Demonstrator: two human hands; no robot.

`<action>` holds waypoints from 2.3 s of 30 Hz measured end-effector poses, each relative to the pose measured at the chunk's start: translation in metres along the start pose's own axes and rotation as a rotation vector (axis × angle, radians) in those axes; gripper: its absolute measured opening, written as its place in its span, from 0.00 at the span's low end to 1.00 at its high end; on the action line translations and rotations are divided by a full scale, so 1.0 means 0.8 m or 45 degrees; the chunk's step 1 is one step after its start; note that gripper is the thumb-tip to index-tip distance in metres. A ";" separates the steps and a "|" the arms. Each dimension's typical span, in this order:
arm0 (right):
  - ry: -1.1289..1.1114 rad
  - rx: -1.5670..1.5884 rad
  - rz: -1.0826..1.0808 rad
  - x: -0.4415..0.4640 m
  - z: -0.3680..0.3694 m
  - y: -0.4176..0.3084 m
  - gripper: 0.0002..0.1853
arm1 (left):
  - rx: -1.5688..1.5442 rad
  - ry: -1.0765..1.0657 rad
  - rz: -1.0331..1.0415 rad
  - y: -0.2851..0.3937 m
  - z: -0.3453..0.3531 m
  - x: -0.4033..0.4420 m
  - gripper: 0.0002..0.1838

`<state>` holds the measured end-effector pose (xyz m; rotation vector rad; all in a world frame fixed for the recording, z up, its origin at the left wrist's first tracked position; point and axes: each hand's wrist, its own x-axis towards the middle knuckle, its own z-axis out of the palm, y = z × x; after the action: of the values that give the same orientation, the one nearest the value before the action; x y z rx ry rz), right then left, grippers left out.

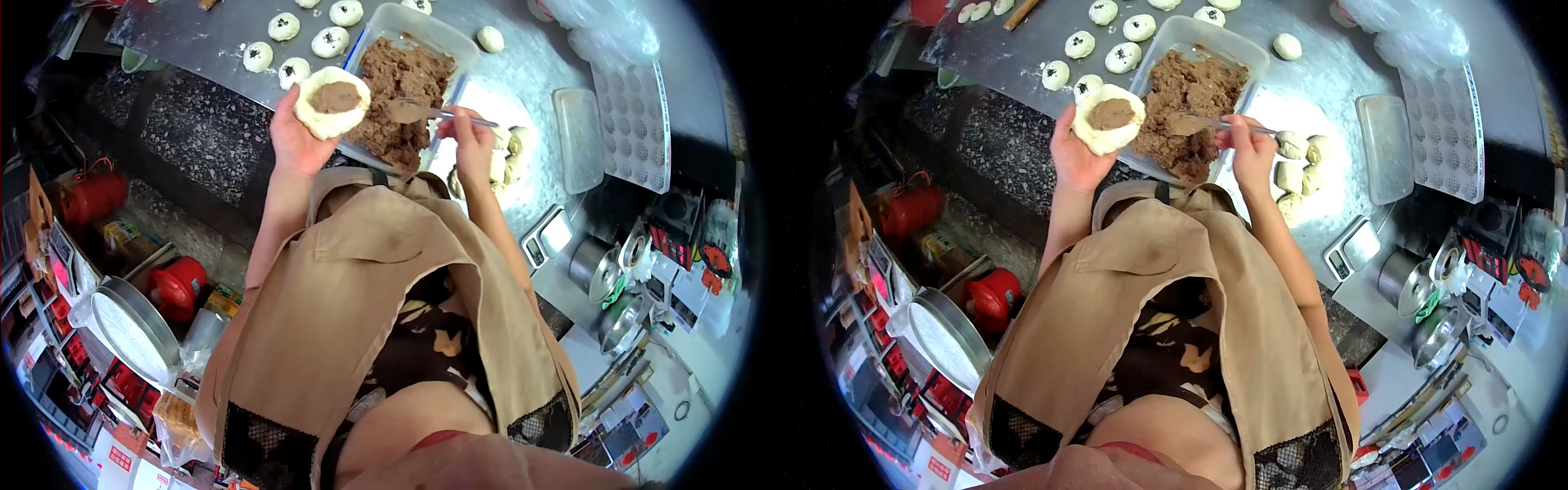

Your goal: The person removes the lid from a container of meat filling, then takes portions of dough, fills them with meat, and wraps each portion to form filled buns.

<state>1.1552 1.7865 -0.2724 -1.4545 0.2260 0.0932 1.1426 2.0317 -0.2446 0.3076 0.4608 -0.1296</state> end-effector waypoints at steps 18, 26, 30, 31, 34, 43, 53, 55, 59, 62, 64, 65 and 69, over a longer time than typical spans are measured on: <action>0.089 -1.054 -1.155 -0.054 -0.018 -0.039 0.17 | -0.052 -0.085 -0.260 -0.049 0.057 0.032 0.32; -0.347 -0.334 -0.497 -0.022 0.001 -0.068 0.28 | 0.064 -0.143 -0.310 -0.043 0.065 0.021 0.25; -0.414 -0.617 -0.851 -0.002 0.008 -0.089 0.13 | 0.172 -0.251 -0.477 -0.056 0.068 0.016 0.23; -0.412 -0.619 -0.849 -0.004 0.006 -0.091 0.13 | 0.316 -0.224 -0.438 -0.059 0.070 0.015 0.22; -0.427 -0.550 -0.760 -0.018 0.005 -0.101 0.12 | 0.484 -0.314 -0.356 -0.061 0.074 0.016 0.20; -0.375 -0.147 -0.050 -0.021 -0.005 -0.099 0.17 | 1.400 -0.508 -0.046 -0.067 0.086 0.014 0.21; -0.512 -0.008 0.175 -0.026 -0.010 -0.114 0.16 | 1.935 -1.017 -0.004 -0.043 0.115 0.013 0.41; -0.513 -0.079 0.098 -0.030 -0.010 -0.115 0.11 | 2.026 -1.074 -0.130 -0.039 0.118 0.014 0.46; -0.361 0.573 0.179 -0.030 -0.018 -0.111 0.05 | 0.997 -1.012 -0.158 -0.046 0.103 -0.002 0.53; -0.304 0.753 0.166 -0.033 -0.011 -0.110 0.03 | 0.968 -0.994 0.339 -0.093 0.099 -0.025 0.61; -0.374 0.688 0.028 -0.034 -0.006 -0.109 0.06 | 1.397 -0.718 0.862 -0.106 0.085 -0.008 0.59; -0.417 0.638 -0.068 -0.034 -0.003 -0.112 0.09 | 1.190 -0.651 0.710 -0.104 0.099 -0.014 0.52; -0.568 0.621 -0.122 -0.036 -0.002 -0.132 0.23 | 1.391 -0.989 0.926 -0.076 0.115 -0.019 0.30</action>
<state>1.1480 1.7745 -0.1638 -0.9261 -0.1787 0.2618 1.1558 1.9451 -0.1753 1.4080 -0.5638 0.2300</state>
